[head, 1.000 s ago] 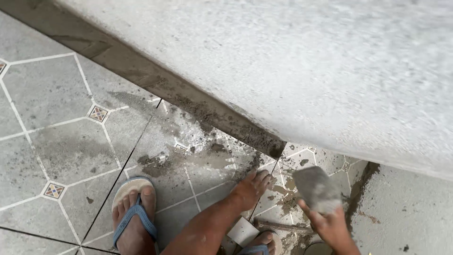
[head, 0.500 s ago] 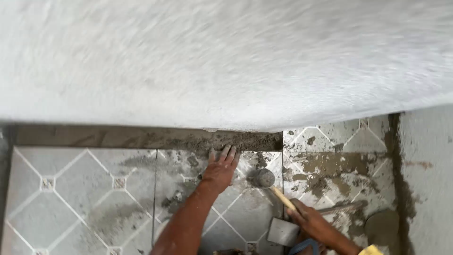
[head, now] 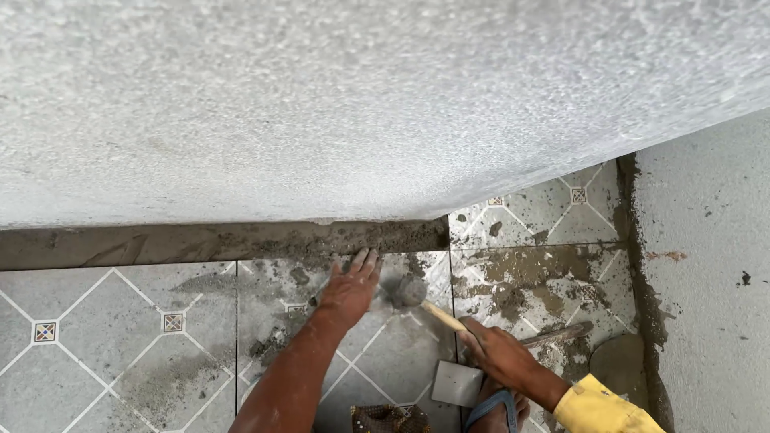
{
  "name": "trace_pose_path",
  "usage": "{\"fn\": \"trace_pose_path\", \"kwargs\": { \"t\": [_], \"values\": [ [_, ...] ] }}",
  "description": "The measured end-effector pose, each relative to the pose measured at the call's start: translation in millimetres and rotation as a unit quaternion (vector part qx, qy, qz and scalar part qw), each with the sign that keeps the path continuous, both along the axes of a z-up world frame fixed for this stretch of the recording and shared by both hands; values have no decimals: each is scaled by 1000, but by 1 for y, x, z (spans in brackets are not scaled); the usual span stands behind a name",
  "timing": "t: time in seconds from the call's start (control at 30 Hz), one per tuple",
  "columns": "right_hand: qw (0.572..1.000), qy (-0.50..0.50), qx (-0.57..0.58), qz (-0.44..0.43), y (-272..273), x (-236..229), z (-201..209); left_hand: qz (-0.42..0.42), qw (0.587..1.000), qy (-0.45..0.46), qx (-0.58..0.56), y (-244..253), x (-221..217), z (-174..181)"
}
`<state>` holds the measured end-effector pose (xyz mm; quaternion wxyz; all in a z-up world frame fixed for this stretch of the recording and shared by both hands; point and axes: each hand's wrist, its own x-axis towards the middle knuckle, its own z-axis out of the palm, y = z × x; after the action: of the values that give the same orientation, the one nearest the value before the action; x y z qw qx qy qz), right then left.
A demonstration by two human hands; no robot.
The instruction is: Installing tiles on a floor using mortar and a rubber mallet.
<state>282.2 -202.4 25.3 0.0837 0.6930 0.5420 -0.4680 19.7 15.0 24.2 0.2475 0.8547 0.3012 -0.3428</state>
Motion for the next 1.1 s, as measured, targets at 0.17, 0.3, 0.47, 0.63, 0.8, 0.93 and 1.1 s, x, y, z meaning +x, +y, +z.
{"fn": "trace_pose_path", "kwargs": {
  "t": [0.17,0.3,0.47,0.63,0.8,0.93,1.1],
  "values": [
    [1000,24,8,-5,7,-10,23,49,998,-36,-16,-3,-1,17],
    [999,-22,-42,-12,17,4,19,14,999,18,-23,0,5,23],
    [995,-41,93,-5,-27,37,-59,17,999,-40,0,-6,-6,0],
    [994,-82,-67,-30,-17,26,-46,77,993,-84,-11,-13,-13,-20],
    [981,-80,-165,-66,-11,26,-44,29,998,-49,11,-11,-14,-6],
    [988,-96,-100,-62,-10,34,-56,-35,997,-46,42,-3,-33,2],
    [999,-27,-23,-32,-11,63,-67,-192,981,-16,13,1,-154,31]
  ]
}}
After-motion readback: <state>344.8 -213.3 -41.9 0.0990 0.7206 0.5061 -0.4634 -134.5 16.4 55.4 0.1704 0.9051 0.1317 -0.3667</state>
